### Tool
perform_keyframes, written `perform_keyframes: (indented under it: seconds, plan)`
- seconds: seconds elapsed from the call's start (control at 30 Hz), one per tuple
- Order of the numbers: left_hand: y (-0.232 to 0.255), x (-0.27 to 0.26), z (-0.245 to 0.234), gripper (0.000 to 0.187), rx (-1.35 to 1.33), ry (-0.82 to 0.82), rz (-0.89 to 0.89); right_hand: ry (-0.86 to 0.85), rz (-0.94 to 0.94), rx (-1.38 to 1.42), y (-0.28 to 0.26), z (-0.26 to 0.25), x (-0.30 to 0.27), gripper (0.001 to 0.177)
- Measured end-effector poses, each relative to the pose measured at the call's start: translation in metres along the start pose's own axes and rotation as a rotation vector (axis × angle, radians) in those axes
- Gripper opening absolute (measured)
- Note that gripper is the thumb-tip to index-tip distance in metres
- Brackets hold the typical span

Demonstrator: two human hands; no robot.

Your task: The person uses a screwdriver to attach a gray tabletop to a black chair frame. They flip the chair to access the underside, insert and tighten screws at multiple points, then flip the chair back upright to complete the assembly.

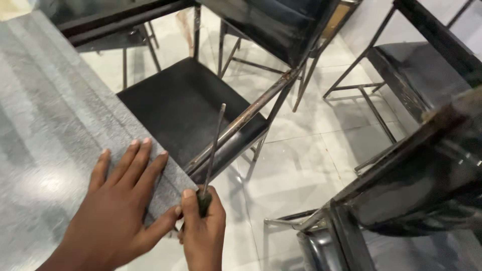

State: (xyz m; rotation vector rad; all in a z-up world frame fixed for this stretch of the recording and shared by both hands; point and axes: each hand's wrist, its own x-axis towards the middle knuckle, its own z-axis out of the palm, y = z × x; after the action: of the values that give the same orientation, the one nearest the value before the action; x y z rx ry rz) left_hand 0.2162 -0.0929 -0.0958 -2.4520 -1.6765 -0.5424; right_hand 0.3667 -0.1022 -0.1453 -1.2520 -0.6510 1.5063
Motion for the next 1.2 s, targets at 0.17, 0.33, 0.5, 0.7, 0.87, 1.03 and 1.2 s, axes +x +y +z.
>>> perform_keyframes:
  seconds: [0.17,0.33,0.5,0.7,0.87,1.03,1.2]
  plan:
    - [-0.025,-0.004,0.026,0.087,0.248,0.23,0.236,0.038,-0.175,-0.031,0.018,0.003,0.011,0.029]
    - [-0.034,-0.004,0.032,0.094,0.277,0.32,0.403,0.002,-0.413,-0.004,0.023,0.0,0.021,0.034]
    - [-0.03,-0.002,0.026,0.094,0.03,0.095,0.279,-0.076,-0.526,0.101,0.021,0.001,0.029,0.033]
    - [-0.022,0.016,0.012,0.093,0.011,0.105,0.279,-0.056,-0.537,0.008,0.009,-0.002,0.032,0.035]
    - [-0.008,0.018,-0.001,0.081,0.016,-0.064,0.041,-0.166,-0.58,-0.033,0.033,-0.027,0.04,0.034]
    - [0.005,0.017,-0.011,0.075,-0.02,-0.014,0.034,-0.012,-0.485,-0.073,0.121,-0.042,0.042,0.03]
    - [0.013,0.012,-0.019,0.073,-0.006,0.005,0.024,-0.199,-0.405,-0.141,0.181,-0.051,0.04,0.043]
